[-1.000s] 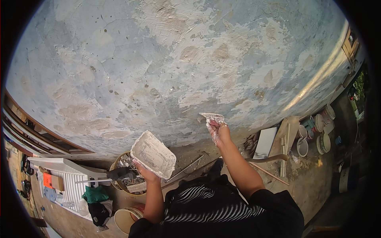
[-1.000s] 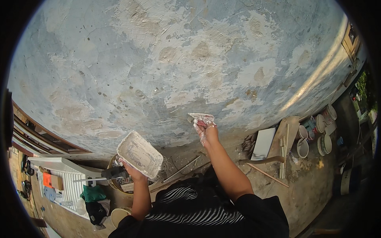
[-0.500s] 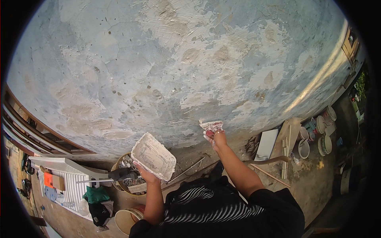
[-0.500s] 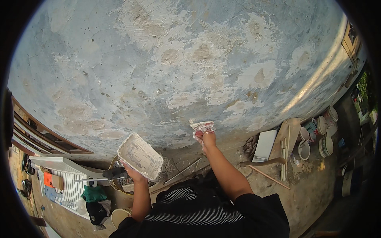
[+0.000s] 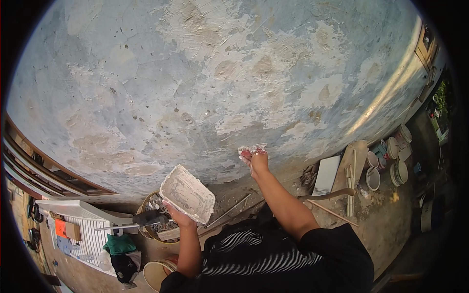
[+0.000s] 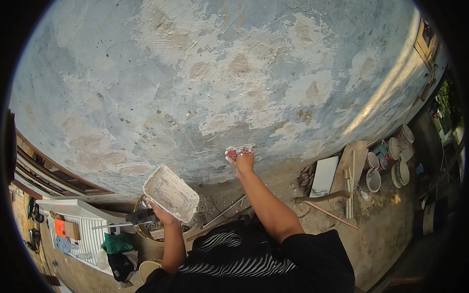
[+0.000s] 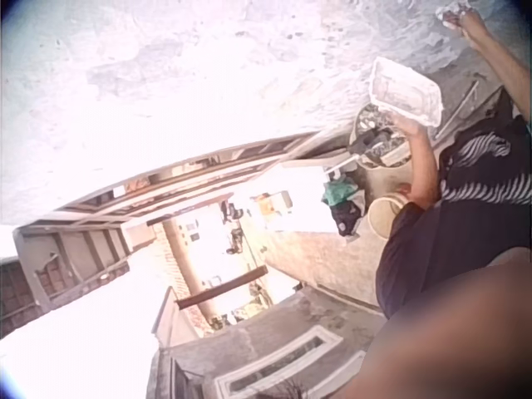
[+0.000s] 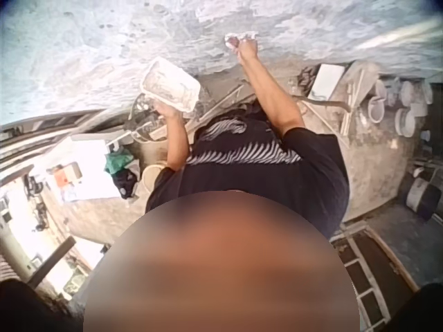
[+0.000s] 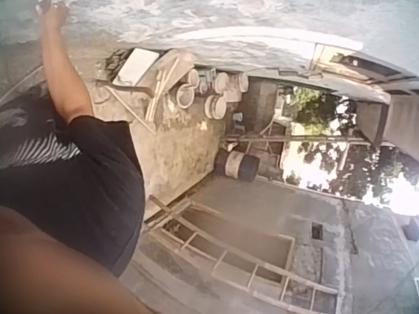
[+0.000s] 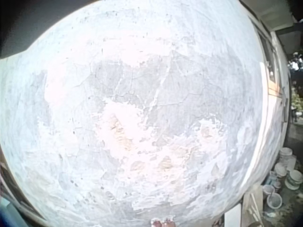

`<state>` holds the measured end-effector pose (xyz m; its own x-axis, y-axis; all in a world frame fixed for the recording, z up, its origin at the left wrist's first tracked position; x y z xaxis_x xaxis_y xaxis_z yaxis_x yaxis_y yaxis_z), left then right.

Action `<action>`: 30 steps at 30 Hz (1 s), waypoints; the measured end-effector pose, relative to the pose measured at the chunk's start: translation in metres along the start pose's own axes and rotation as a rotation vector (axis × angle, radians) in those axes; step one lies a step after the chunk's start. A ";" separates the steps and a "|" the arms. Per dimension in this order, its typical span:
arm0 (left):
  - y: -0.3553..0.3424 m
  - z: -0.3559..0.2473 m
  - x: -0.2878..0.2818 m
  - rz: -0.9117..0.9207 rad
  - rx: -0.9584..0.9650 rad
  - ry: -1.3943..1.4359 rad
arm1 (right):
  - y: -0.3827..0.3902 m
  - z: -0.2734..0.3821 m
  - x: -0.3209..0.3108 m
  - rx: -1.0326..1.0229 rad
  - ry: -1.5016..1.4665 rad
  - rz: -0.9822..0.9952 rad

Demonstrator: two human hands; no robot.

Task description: Applying putty to repair cracks on an outdoor house wall using a scraper.

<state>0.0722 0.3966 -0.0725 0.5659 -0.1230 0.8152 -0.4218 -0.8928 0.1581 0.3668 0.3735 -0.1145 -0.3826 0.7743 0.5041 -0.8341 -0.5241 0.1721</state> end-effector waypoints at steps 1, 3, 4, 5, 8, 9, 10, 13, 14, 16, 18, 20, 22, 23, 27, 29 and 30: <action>-0.001 0.000 -0.001 0.029 -0.001 -0.003 | -0.002 0.005 -0.003 0.002 -0.067 0.010; 0.001 0.000 0.002 0.052 -0.001 -0.003 | -0.005 0.014 -0.013 0.009 -0.130 0.021; 0.002 0.000 0.003 0.041 -0.008 0.015 | -0.006 0.019 -0.019 0.021 -0.155 0.034; 0.003 -0.001 0.004 0.032 -0.015 0.032 | -0.006 0.025 -0.024 0.031 -0.182 0.047; 0.002 -0.003 -0.005 0.091 -0.014 0.069 | 0.009 0.032 -0.042 0.054 -0.126 0.133; 0.001 -0.003 -0.006 0.089 -0.012 0.072 | 0.013 0.030 -0.050 0.068 -0.119 0.149; 0.001 -0.003 -0.007 0.067 -0.006 0.061 | 0.016 0.027 -0.056 0.069 -0.116 0.153; 0.001 -0.002 -0.001 0.023 -0.002 0.040 | 0.015 0.005 -0.072 0.120 -0.090 0.129; 0.000 -0.002 0.002 -0.004 0.001 0.029 | 0.015 -0.003 -0.072 0.153 -0.064 0.126; -0.002 -0.003 0.004 0.001 -0.006 0.031 | 0.011 -0.018 -0.070 0.192 -0.028 0.104; -0.001 -0.004 0.003 -0.003 -0.007 0.031 | 0.009 -0.021 -0.050 0.165 -0.033 0.090; -0.001 -0.005 0.006 -0.005 0.004 0.022 | 0.002 -0.017 -0.036 0.111 -0.103 0.066; -0.004 -0.005 0.004 -0.001 0.003 0.024 | -0.006 -0.011 -0.032 0.136 -0.141 0.042; -0.005 -0.005 0.003 -0.002 0.010 0.030 | -0.008 -0.009 -0.031 0.165 -0.173 0.027; -0.004 -0.008 0.002 0.049 0.016 0.013 | -0.007 0.001 -0.033 0.137 -0.228 0.058; -0.006 -0.007 0.000 0.016 -0.024 0.044 | -0.013 0.014 -0.034 0.092 -0.324 0.044; -0.006 -0.007 0.000 0.015 -0.028 0.043 | -0.012 0.017 -0.035 0.084 -0.309 0.064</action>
<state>0.0698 0.4047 -0.0697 0.5284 -0.1170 0.8409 -0.4501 -0.8784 0.1606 0.3972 0.3468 -0.1204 -0.2835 0.6016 0.7467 -0.7717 -0.6054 0.1948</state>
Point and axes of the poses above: each hand's wrist, its own y-axis away from the middle knuckle, its own x-axis out of the palm, z = x × y, the point moved 2 cm from there along -y, towards the middle knuckle, and after that the axes turned 14 degrees about -x, right-handed, at the moved point
